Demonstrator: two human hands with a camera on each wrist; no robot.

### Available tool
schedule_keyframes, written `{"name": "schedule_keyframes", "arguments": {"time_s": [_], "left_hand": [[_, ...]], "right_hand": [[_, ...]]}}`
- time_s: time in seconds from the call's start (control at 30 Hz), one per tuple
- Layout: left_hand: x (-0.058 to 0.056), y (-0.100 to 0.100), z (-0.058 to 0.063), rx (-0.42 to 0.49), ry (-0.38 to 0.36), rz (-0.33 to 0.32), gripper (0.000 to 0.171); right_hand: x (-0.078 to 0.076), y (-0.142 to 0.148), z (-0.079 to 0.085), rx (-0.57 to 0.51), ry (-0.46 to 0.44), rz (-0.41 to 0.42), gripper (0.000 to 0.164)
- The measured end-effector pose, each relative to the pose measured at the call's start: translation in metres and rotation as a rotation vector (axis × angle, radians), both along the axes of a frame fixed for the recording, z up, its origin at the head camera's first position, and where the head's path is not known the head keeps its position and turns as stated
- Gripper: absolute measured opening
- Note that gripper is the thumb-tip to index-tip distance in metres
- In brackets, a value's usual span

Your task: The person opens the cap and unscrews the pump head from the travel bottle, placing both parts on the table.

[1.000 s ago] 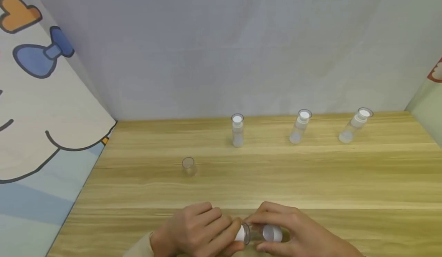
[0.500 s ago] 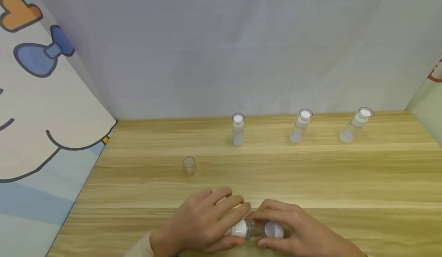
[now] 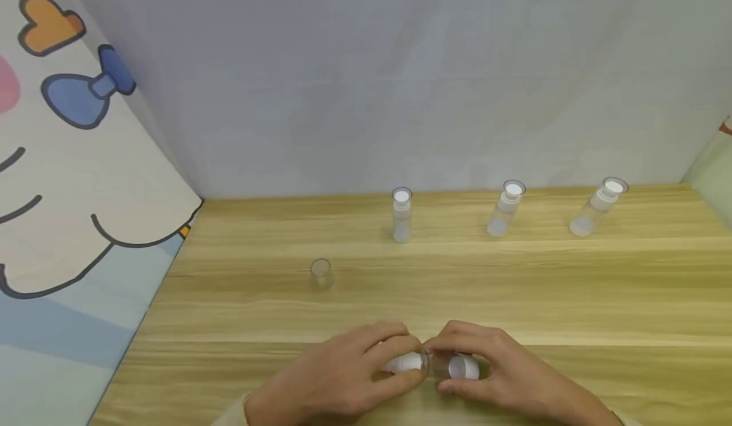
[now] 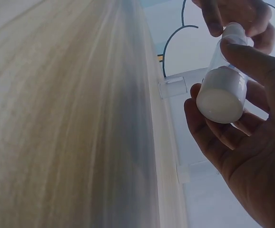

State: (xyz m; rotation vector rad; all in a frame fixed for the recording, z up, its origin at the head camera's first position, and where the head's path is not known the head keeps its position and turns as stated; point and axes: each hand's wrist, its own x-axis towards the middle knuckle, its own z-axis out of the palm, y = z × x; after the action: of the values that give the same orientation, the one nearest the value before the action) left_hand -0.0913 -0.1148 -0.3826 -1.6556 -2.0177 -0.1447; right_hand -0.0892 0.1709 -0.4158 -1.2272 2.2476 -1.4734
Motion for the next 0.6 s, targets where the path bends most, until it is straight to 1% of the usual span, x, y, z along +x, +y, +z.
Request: {"name": "schedule_keyframes", "arguments": {"time_s": [0.07, 0.1, 0.17, 0.2, 0.23, 0.3, 0.37, 0.43, 0.53, 0.6], "left_hand": [[-0.0012, 0.0006, -0.0002, -0.006, 0.020, -0.021, 0.027], [-0.0016, 0.0005, -0.0003, -0.005, 0.023, -0.030, 0.027], [-0.0017, 0.0013, -0.0003, 0.003, 0.016, -0.036, 0.026], [-0.0016, 0.0016, -0.0005, 0.007, 0.019, -0.034, 0.026], [-0.0016, 0.0015, -0.0002, 0.009, 0.012, -0.029, 0.026], [-0.0016, 0.0014, -0.0001, 0.018, -0.015, -0.023, 0.027], [-0.0017, 0.0017, -0.0003, 0.032, -0.051, -0.017, 0.027], [-0.0027, 0.0025, -0.0006, 0.047, -0.062, -0.020, 0.027], [-0.0050, 0.0033, -0.0003, 0.067, -0.014, -0.018, 0.026], [-0.0067, 0.0036, 0.0002, 0.079, 0.031, -0.012, 0.024]], "right_hand": [[-0.0004, 0.0003, -0.0001, -0.011, 0.017, 0.004, 0.041], [-0.0002, 0.0002, 0.0002, -0.005, 0.012, -0.004, 0.041], [0.0004, 0.0008, 0.0002, -0.004, 0.014, -0.007, 0.041], [0.0009, 0.0012, 0.0008, 0.003, 0.001, -0.011, 0.041], [0.0005, 0.0014, 0.0003, -0.006, 0.018, -0.002, 0.041], [0.0008, 0.0015, 0.0010, -0.002, 0.018, -0.004, 0.041], [0.0005, 0.0016, 0.0013, -0.013, 0.045, 0.007, 0.042], [0.0004, 0.0015, 0.0016, -0.017, 0.067, 0.006, 0.042], [0.0009, 0.0011, 0.0028, -0.006, 0.059, -0.009, 0.043], [0.0011, 0.0010, 0.0030, -0.004, 0.069, -0.010, 0.043]]}}
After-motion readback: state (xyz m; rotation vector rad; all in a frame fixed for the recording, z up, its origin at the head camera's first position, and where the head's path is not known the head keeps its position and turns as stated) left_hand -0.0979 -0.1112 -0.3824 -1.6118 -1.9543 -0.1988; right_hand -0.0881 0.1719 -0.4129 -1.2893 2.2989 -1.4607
